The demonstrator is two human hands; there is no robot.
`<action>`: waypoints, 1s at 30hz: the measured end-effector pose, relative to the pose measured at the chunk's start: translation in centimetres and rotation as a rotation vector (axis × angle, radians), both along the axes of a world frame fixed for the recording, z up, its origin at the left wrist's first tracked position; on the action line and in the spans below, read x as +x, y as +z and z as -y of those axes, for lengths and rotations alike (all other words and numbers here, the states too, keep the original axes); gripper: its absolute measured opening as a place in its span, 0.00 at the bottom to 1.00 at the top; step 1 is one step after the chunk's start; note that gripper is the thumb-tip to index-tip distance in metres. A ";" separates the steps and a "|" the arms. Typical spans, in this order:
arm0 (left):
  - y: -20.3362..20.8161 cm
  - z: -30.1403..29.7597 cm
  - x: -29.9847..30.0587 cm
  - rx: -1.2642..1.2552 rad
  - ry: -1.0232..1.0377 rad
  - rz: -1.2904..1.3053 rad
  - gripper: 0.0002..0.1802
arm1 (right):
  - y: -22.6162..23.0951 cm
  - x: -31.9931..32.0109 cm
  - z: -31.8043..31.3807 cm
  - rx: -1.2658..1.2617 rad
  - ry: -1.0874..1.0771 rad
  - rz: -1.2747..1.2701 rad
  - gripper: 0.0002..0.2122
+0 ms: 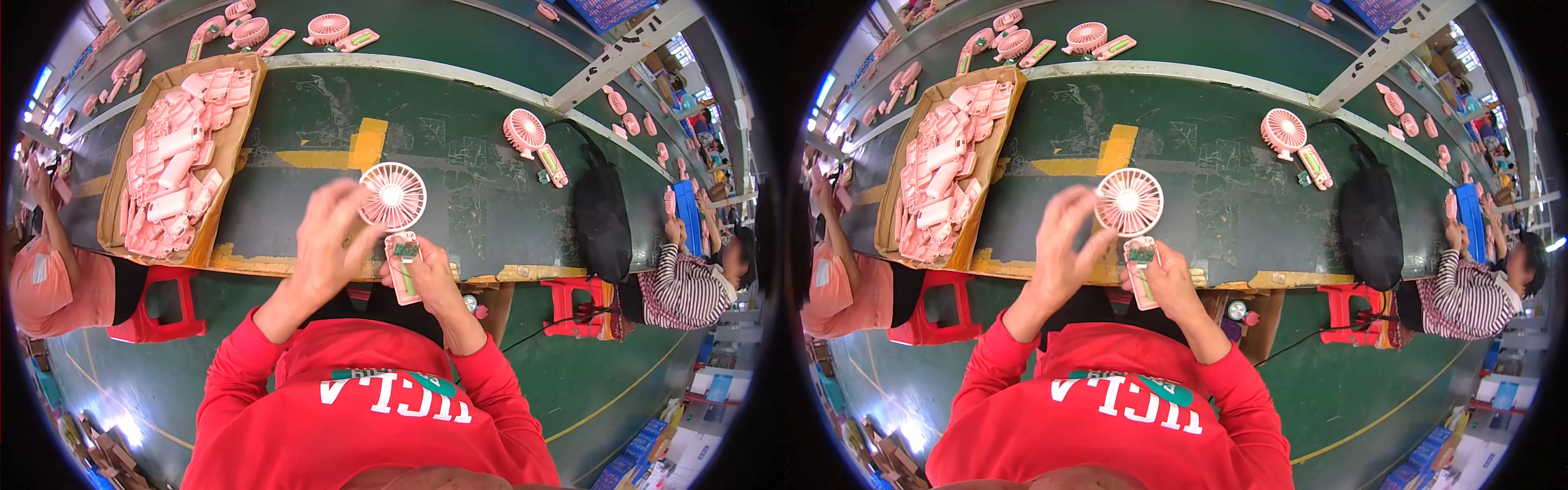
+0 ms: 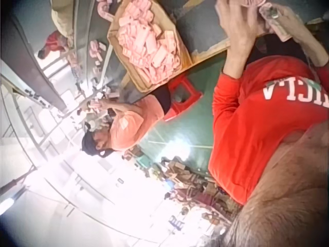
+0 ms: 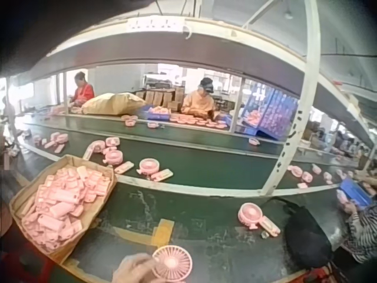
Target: The person places a box of casings on the table, takes off a bag, and assembles handheld fans by taking fan heads, motor components, and batteries from a conveyor belt, connecting them together, and snapping on the handle covers by hand.
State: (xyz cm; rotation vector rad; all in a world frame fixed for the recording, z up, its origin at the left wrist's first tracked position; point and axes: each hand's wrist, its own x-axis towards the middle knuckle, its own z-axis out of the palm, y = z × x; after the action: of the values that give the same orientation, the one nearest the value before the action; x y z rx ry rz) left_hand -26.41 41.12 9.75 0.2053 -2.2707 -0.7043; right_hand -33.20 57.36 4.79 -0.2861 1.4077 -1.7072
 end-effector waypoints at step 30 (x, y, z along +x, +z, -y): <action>-3.3 -1.3 0.9 0.537 -0.274 0.469 0.06 | 0.0 -0.9 0.0 -0.083 -0.084 0.359 0.19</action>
State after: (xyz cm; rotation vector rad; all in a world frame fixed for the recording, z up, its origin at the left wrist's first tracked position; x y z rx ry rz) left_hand -25.56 42.44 6.42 0.3445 -2.5214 -1.5456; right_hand -34.09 57.40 4.79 0.0366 1.0992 -1.7836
